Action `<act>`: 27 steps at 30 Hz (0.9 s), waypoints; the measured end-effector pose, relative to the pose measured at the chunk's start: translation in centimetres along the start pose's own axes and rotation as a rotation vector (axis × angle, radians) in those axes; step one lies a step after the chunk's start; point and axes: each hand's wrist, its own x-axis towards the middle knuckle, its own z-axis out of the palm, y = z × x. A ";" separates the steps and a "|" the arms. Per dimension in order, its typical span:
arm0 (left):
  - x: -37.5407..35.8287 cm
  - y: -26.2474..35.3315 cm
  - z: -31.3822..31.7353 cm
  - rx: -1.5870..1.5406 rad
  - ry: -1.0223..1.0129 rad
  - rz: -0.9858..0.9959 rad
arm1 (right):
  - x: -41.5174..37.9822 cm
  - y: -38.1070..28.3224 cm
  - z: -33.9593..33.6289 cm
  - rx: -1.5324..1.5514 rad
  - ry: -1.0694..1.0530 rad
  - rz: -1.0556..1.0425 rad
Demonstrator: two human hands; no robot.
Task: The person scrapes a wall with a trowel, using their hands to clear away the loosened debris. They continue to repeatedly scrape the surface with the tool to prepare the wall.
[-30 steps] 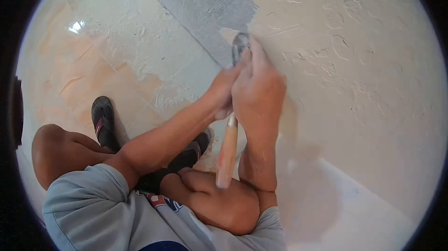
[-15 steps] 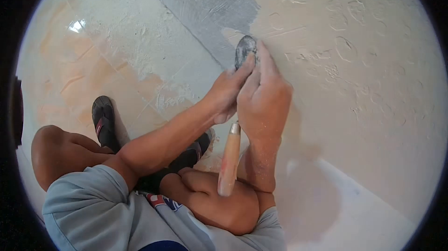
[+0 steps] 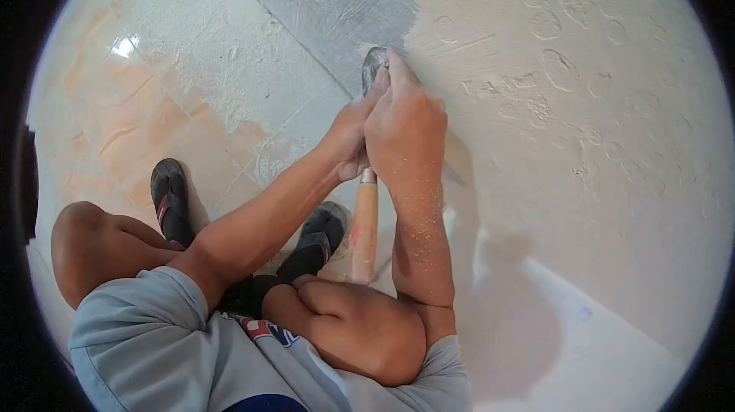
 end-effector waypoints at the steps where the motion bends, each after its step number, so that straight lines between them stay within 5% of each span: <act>1: -0.2 -0.1 0.3 0.010 0.018 0.008 | -0.4 0.0 -0.4 0.003 -0.006 0.000; 4: -1.3 -0.7 2.1 0.114 0.053 0.030 | -1.5 -0.6 -2.2 0.202 0.095 0.042; 7: -0.3 -0.5 1.3 0.075 0.086 0.021 | -0.2 -0.2 -1.1 -0.026 0.085 -0.055; 15: -1.3 -0.5 2.4 0.075 0.060 0.048 | -1.0 -0.6 -2.0 0.172 0.074 0.042; 18: 0.0 0.4 -0.2 0.018 0.079 -0.080 | 0.6 -0.7 -0.2 -0.055 -0.049 0.005; 23: -0.8 -0.2 0.9 0.048 0.114 -0.003 | -0.5 0.6 -0.2 0.039 0.031 -0.026; 27: -1.0 0.1 1.7 0.045 0.093 -0.021 | -0.6 -0.9 -1.5 0.063 -0.004 0.174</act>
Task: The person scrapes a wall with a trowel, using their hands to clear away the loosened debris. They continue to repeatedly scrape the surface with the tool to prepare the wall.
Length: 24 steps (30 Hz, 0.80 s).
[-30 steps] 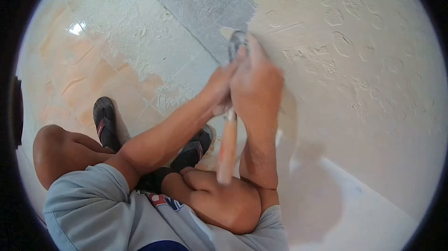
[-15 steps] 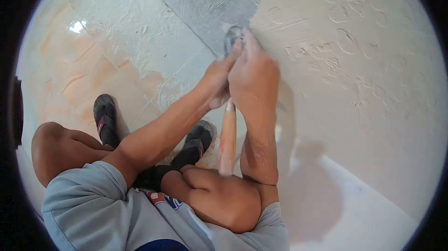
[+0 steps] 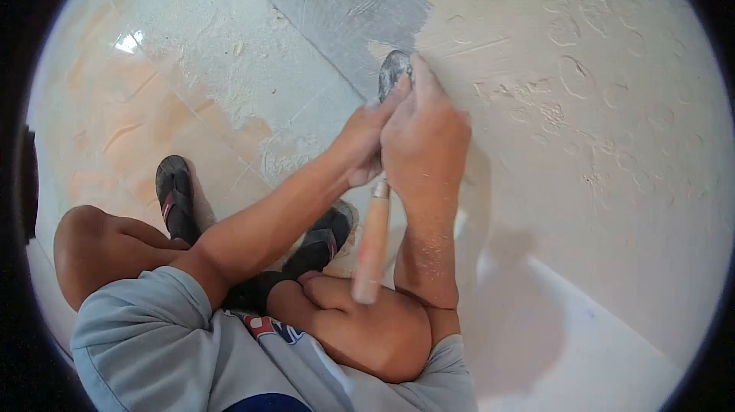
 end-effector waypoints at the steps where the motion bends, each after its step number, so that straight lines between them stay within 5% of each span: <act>1: 0.0 0.3 -0.3 0.009 -0.013 -0.043 | 0.1 0.2 0.4 -0.047 0.029 -0.051; 6: 0.8 -1.3 -0.5 0.099 -0.032 0.089 | -0.4 1.6 -0.2 0.093 0.087 -0.098; 22: 1.4 0.1 -2.0 0.001 0.002 0.054 | 1.1 2.4 2.6 0.050 0.022 -0.190; 24: 1.2 0.1 -2.3 0.208 0.034 0.044 | 0.5 2.5 1.6 0.118 0.048 -0.165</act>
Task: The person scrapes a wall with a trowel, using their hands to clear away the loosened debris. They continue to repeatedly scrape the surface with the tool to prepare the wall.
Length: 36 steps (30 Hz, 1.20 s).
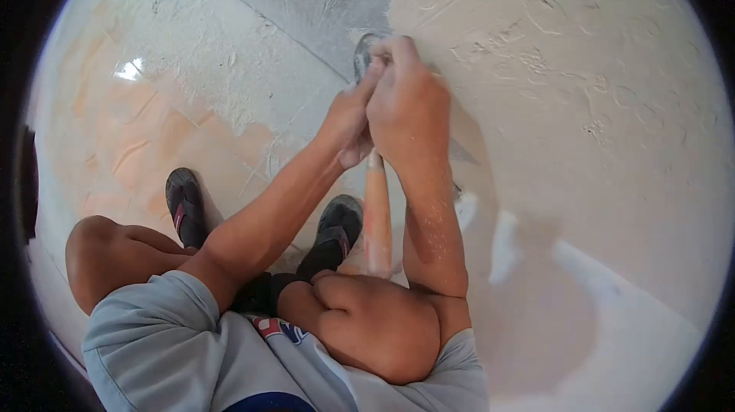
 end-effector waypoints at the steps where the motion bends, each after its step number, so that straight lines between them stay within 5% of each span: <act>1: -0.5 -0.2 1.0 -0.055 0.020 0.049 | -0.1 -0.3 -0.5 0.066 0.043 0.022; 7: 1.2 0.0 -1.2 -0.054 0.052 -0.031 | 0.9 1.2 2.2 -0.074 -0.015 -0.105; 11: -0.4 -0.2 0.6 -0.028 0.015 0.053 | 0.1 -0.2 0.4 0.086 0.017 0.039; 24: 0.8 0.5 -0.8 -0.094 0.150 0.001 | 1.1 0.4 2.5 -0.061 -0.050 -0.013; 34: 1.9 -0.2 -1.5 -0.104 0.125 0.031 | 1.0 0.9 2.3 0.007 -0.058 0.053; 36: 2.4 -0.1 -2.0 -0.152 0.039 0.029 | 1.5 1.8 3.4 -0.089 -0.082 -0.066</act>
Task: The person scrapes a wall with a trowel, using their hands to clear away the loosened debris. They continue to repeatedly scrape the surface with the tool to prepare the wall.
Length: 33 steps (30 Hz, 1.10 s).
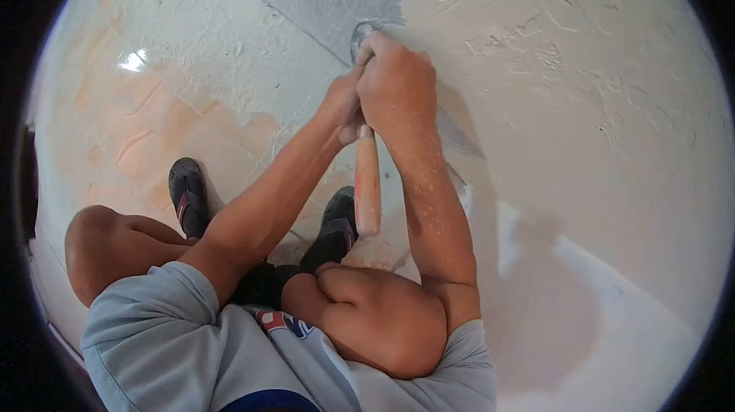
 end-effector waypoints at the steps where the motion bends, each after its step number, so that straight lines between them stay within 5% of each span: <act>1: -1.0 0.1 0.9 0.039 0.029 -0.002 | -0.5 -0.9 -1.1 0.058 0.007 0.050; 33: -2.4 -0.9 2.9 0.091 0.061 0.061 | -2.2 -3.1 -4.8 0.065 0.108 0.112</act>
